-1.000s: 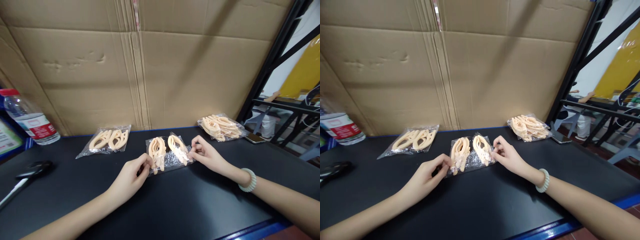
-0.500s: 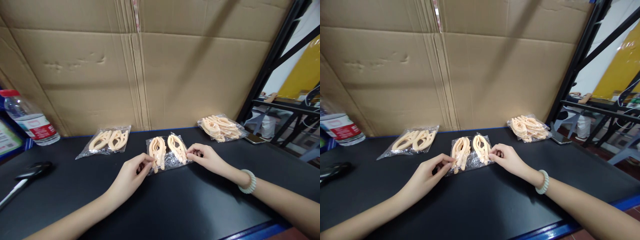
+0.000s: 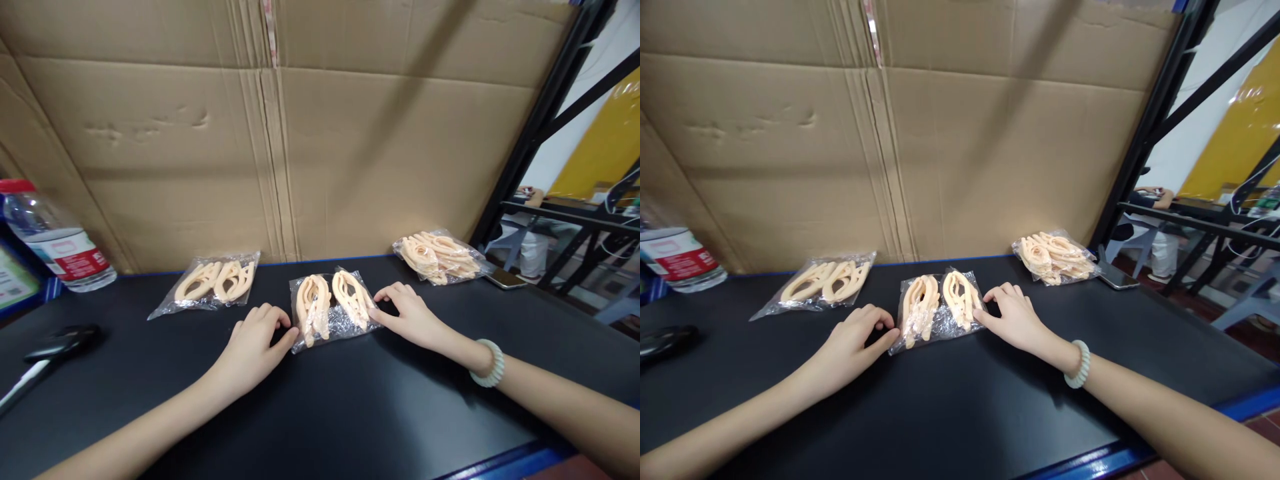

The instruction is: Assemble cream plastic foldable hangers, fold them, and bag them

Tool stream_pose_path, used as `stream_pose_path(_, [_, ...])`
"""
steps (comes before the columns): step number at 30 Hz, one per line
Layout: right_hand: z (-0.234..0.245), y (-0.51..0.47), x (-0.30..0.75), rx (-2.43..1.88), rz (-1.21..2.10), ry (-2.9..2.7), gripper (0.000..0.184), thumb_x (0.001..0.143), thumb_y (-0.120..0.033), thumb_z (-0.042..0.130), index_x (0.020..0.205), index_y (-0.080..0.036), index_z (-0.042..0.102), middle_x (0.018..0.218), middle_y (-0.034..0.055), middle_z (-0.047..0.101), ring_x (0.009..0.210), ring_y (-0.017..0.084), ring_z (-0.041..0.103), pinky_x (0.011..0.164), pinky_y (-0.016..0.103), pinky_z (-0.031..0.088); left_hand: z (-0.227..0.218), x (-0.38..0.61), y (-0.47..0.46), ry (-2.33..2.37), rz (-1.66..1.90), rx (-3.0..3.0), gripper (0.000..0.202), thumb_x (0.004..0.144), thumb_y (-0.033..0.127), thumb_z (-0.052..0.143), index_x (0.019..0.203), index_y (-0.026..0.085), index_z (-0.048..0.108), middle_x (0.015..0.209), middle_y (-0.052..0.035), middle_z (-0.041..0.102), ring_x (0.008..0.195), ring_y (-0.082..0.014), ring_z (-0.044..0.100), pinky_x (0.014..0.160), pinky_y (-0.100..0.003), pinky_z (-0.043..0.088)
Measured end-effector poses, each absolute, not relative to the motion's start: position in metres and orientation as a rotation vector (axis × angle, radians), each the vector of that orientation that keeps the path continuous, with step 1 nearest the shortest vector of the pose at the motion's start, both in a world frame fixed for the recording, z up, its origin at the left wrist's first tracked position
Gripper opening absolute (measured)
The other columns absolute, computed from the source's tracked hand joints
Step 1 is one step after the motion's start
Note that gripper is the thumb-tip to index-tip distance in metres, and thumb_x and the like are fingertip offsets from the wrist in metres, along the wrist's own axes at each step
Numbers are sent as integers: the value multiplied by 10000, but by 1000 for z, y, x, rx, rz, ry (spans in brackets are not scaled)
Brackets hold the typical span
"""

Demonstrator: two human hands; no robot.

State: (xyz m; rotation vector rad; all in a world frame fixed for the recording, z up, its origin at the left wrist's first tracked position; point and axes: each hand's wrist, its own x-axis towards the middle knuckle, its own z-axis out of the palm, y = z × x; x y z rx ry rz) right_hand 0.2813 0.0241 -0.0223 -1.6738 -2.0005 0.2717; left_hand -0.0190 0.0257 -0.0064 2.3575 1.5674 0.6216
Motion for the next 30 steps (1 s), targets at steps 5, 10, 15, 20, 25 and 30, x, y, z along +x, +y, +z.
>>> stream_pose_path(5, [-20, 24, 281, -1708, 285, -2015, 282, 839, -498, 573, 866, -221, 620, 965, 62, 577, 985, 276, 524, 887, 464, 390, -7, -20, 25, 1564, 596, 2409, 265, 875, 394, 489, 1052, 215, 573, 944, -70, 606, 939, -301, 572, 813, -501, 439])
stream_pose_path(10, [-23, 32, 287, -1638, 297, -2047, 261, 836, -482, 598, 807, -223, 613, 923, 60, 581, 958, 274, 530, 871, 468, 397, -8, -20, 30, 1193, 728, 2690, 536, 910, 301, 529, 1417, 278, 358, 1417, -132, 439, 1309, -320, 408, 1042, -533, 380])
stream_pose_path(15, [-23, 54, 293, -1477, 323, -2140, 187, 835, -391, 611, 819, -206, 619, 874, 58, 602, 884, 238, 529, 827, 412, 418, -11, -19, 30, 1034, 600, 2828, 453, 954, 290, 482, 1401, 324, 418, 1522, -100, 354, 1407, -319, 318, 1120, -577, 289])
stream_pose_path(20, [-10, 81, 294, -1328, 397, -2254, 92, 813, -272, 627, 813, -181, 630, 840, 37, 615, 800, 186, 541, 742, 315, 423, -5, -14, 21, 1108, 530, 2888, 465, 926, 310, 516, 1387, 334, 454, 1451, -101, 444, 1385, -343, 347, 1107, -650, 243])
stream_pose_path(25, [5, 121, 285, -1151, 549, -2422, 81, 787, -235, 656, 818, -160, 659, 805, 20, 646, 705, 147, 556, 675, 270, 434, 4, -4, 1, 1079, 538, 2890, 559, 849, 302, 603, 1388, 314, 461, 1251, -104, 559, 1243, -323, 491, 1117, -656, 206])
stream_pose_path(30, [15, 156, 250, -912, 630, -2595, 91, 752, -235, 712, 814, -167, 706, 837, 21, 694, 780, 158, 579, 746, 279, 436, 14, 2, -25, 730, 649, 2844, 506, 853, 241, 594, 1347, 279, 487, 1146, -94, 650, 1089, -278, 581, 1042, -504, 378])
